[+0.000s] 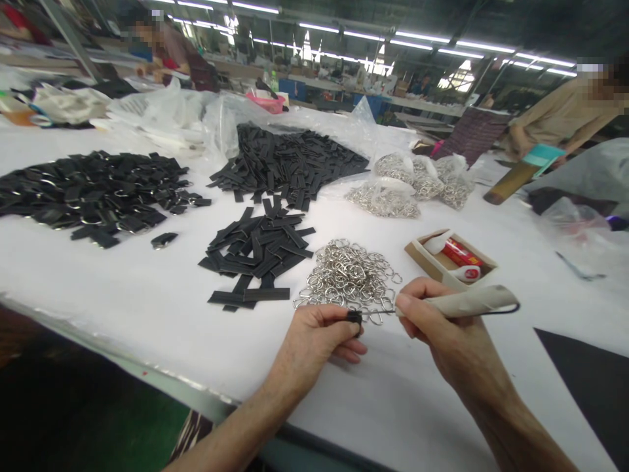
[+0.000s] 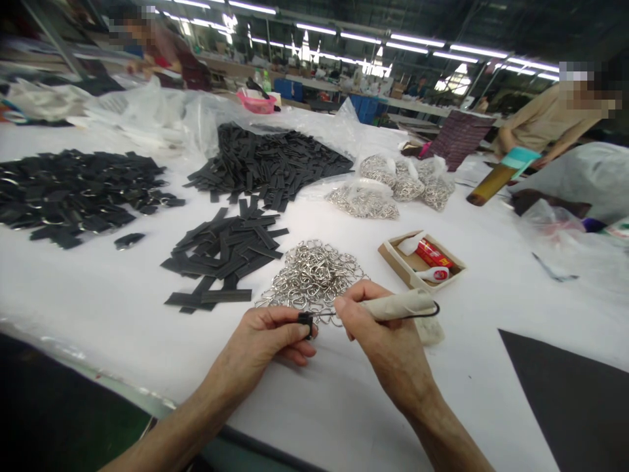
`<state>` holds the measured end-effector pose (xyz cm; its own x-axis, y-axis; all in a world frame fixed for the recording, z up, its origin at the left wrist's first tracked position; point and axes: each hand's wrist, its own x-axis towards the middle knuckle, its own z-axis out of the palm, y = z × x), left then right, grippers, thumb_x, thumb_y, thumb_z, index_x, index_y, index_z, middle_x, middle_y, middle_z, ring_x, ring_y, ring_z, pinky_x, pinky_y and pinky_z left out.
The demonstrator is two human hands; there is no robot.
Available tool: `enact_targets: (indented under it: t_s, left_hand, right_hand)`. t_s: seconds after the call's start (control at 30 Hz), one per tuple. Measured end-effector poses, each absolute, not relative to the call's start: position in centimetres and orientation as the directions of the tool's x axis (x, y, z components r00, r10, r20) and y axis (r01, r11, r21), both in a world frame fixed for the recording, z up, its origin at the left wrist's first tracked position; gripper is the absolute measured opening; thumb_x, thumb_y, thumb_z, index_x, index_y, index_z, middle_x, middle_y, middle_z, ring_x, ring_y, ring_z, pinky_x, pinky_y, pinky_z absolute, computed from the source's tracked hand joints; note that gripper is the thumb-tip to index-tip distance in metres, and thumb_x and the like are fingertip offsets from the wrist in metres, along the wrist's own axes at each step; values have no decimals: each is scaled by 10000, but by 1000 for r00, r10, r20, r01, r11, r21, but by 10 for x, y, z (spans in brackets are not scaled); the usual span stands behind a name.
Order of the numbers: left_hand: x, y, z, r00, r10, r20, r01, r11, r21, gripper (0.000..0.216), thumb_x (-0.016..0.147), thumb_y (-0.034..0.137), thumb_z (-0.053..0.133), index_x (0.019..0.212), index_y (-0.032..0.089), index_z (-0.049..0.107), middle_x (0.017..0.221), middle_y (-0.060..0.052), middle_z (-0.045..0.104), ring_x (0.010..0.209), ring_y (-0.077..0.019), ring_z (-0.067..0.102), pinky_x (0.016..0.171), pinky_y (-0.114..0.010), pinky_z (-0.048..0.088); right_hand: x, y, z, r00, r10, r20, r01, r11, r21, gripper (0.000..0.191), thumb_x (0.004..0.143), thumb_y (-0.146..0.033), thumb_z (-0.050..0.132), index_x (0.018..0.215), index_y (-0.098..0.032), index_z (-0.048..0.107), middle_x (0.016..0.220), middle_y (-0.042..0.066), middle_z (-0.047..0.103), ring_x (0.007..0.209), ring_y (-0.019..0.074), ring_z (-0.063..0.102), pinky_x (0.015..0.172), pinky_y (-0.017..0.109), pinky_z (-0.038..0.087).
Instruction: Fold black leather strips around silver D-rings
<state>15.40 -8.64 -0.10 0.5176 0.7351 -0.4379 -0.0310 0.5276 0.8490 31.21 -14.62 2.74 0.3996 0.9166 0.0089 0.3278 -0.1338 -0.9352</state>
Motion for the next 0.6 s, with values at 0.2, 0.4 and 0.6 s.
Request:
enact_targets:
  t_s: [0.2, 0.4, 0.6]
  left_hand:
    - [155, -87, 1, 534, 724, -437, -5, 520, 854, 56, 704, 136, 634, 672, 100, 661, 557, -35, 671, 501, -126, 636, 519, -198, 535]
    - [153, -88, 1, 574, 712, -406, 6, 492, 871, 80, 731, 143, 608, 700, 103, 670, 583, -44, 684, 531, -122, 642, 552, -194, 535]
    - [154, -88, 1, 589, 708, -389, 0, 482, 876, 67, 722, 142, 618, 723, 104, 673, 603, -42, 682, 575, -137, 652, 580, -212, 540]
  right_hand:
    - [312, -145, 28, 375, 927, 34, 337, -101, -936, 301, 769, -362, 589, 553, -192, 465, 482, -43, 418, 472, 103, 347, 435, 231, 248]
    - [313, -144, 29, 364, 931, 34, 348, -102, -932, 292, 764, -362, 583, 555, -190, 473, 478, -43, 421, 451, 98, 332, 422, 235, 219]
    - [308, -145, 32, 384, 923, 21, 315, -110, -943, 279, 772, -341, 569, 562, -193, 460, 483, -42, 406, 467, 102, 315, 440, 249, 203]
